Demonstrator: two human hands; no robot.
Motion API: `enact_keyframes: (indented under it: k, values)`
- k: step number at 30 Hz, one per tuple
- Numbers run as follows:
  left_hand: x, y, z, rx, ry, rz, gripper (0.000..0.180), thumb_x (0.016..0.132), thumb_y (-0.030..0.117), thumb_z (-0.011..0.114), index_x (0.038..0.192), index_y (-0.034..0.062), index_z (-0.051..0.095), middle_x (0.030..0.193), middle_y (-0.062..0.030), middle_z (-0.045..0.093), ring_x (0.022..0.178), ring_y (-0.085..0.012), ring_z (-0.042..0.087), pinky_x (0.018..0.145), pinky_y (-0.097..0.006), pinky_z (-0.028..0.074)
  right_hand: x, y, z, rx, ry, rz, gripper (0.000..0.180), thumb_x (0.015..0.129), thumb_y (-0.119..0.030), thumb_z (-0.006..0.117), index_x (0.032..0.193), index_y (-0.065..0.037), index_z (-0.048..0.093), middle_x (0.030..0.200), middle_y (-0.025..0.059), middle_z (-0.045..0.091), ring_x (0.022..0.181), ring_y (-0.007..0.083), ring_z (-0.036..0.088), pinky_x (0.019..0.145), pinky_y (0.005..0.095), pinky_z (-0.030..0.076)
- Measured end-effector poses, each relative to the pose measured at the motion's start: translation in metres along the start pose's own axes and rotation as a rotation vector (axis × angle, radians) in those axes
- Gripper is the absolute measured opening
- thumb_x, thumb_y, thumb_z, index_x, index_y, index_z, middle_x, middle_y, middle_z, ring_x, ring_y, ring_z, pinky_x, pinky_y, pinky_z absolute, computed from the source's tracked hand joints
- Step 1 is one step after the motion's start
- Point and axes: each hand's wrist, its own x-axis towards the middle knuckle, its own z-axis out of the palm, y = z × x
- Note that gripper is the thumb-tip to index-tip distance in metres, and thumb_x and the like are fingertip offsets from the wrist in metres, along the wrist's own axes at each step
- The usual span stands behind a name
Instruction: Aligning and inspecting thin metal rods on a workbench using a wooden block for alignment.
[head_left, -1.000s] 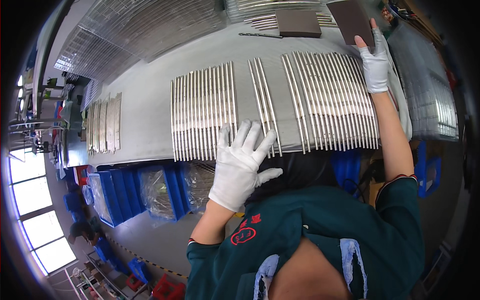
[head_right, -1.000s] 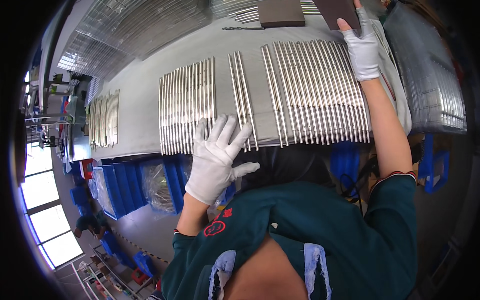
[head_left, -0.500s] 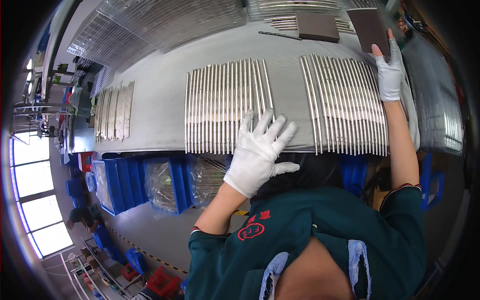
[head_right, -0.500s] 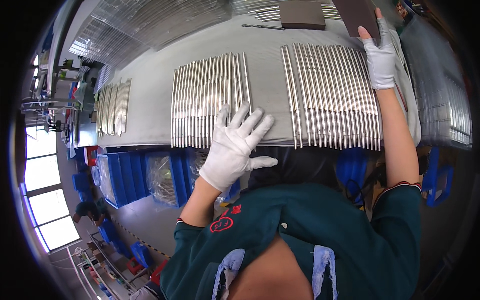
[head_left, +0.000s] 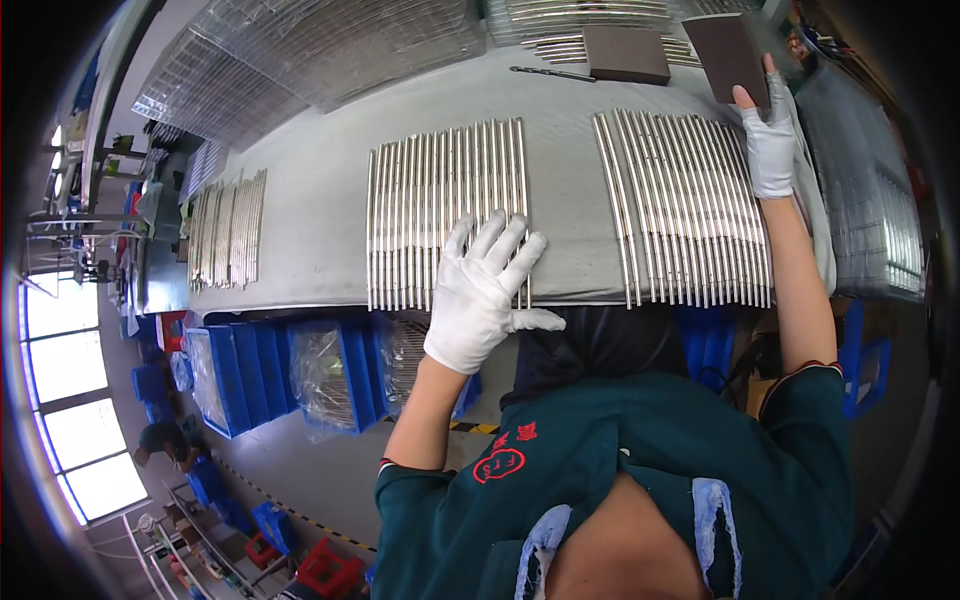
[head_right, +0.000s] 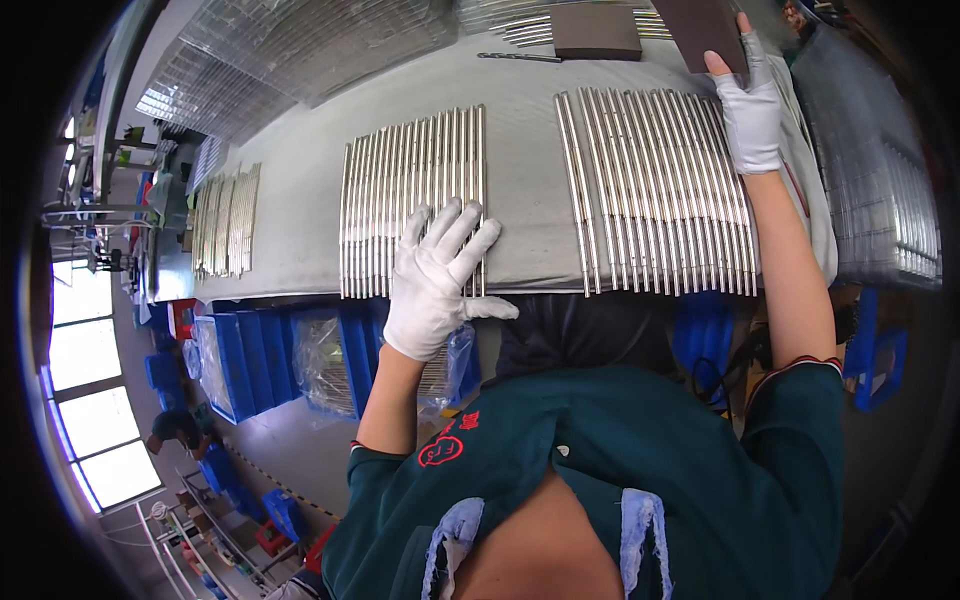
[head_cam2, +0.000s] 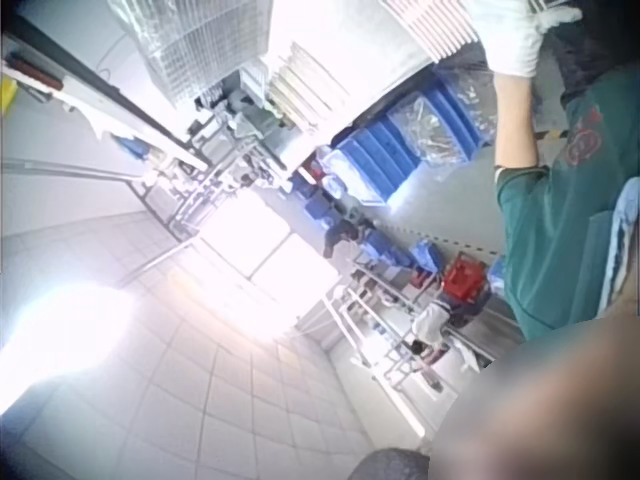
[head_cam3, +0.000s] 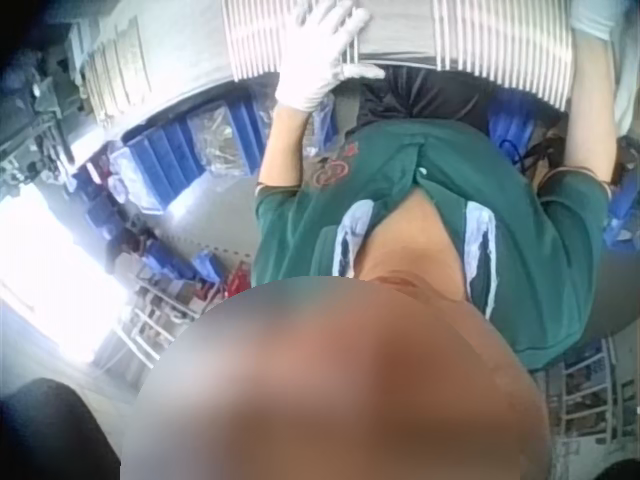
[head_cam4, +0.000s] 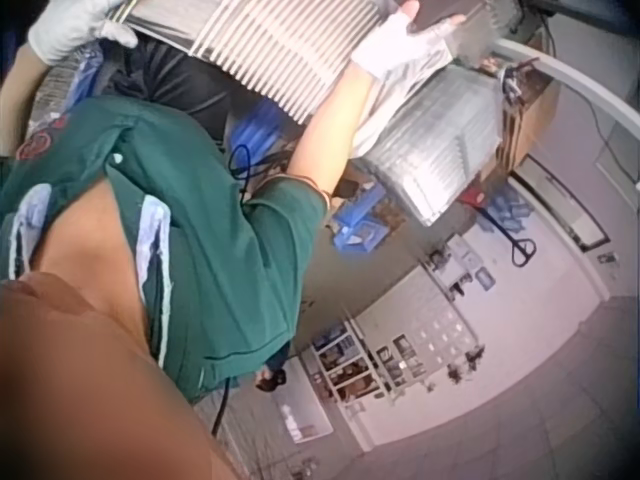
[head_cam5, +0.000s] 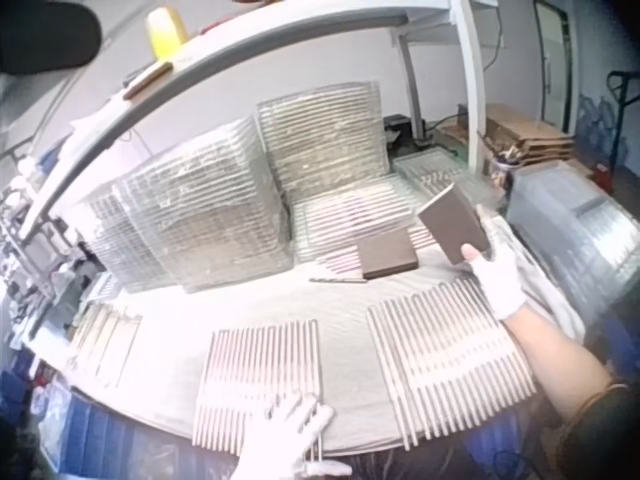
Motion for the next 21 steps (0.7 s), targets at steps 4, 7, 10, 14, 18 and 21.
enact_keyframes:
  k: [4,7,10,14,18,21]
  values:
    - [0.005,0.011,-0.005,0.090,-0.051,-0.069,0.093,0.064,0.065,0.070,0.137,0.0087,0.052,0.134,-0.0140,0.055,0.129,-0.0352,0.049,0.112,-0.056,0.029,0.000,0.001,0.001,0.040,0.015,0.003,0.060,0.094,-0.016,0.070,0.148,-0.010,0.045,0.142,0.0084,0.049,0.123,0.0170,0.052,0.103,0.0295,0.046]
    - [0.018,0.035,0.000,-0.010,0.003,0.033,0.089,0.068,0.061,0.071,0.136,0.0063,0.052,0.134,-0.0142,0.055,0.130,-0.0346,0.049,0.112,-0.056,0.028,0.003,0.013,-0.005,0.031,0.060,0.005,0.061,0.093,-0.016,0.070,0.148,-0.008,0.045,0.143,0.0096,0.050,0.122,0.0169,0.053,0.104,0.0294,0.045]
    - [0.038,0.064,0.013,-0.092,-0.067,0.080,0.081,0.075,0.050,0.075,0.139,0.0078,0.048,0.135,-0.0143,0.053,0.131,-0.0330,0.048,0.114,-0.057,0.026,0.004,0.017,-0.008,-0.062,0.066,-0.047,0.061,0.093,-0.015,0.071,0.148,-0.008,0.045,0.142,0.0097,0.052,0.123,0.0164,0.053,0.104,0.0288,0.043]
    - [0.045,0.075,0.029,-0.132,-0.041,0.051,0.078,0.078,0.042,0.076,0.142,0.0101,0.045,0.139,-0.0148,0.050,0.133,-0.0320,0.046,0.115,-0.056,0.026,-0.001,-0.007,-0.001,0.048,0.056,0.001,0.062,0.093,-0.014,0.071,0.149,-0.008,0.044,0.143,0.0090,0.052,0.123,0.0159,0.053,0.105,0.0290,0.042]
    - [0.042,0.076,0.036,-0.163,-0.014,0.021,0.074,0.078,0.034,0.077,0.142,0.0118,0.046,0.140,-0.0151,0.049,0.132,-0.0317,0.047,0.113,-0.056,0.029,-0.002,-0.012,-0.001,0.061,0.043,-0.009,0.063,0.093,-0.013,0.071,0.149,-0.008,0.044,0.143,0.0089,0.052,0.123,0.0156,0.053,0.105,0.0288,0.042]
    - [0.041,0.077,0.039,-0.154,0.027,0.008,0.072,0.077,0.030,0.079,0.140,0.0128,0.048,0.138,-0.0150,0.050,0.130,-0.0312,0.049,0.112,-0.056,0.031,0.000,-0.001,-0.007,0.034,0.061,0.014,0.063,0.093,-0.014,0.071,0.149,-0.008,0.044,0.144,0.0089,0.051,0.124,0.0157,0.052,0.105,0.0287,0.042]
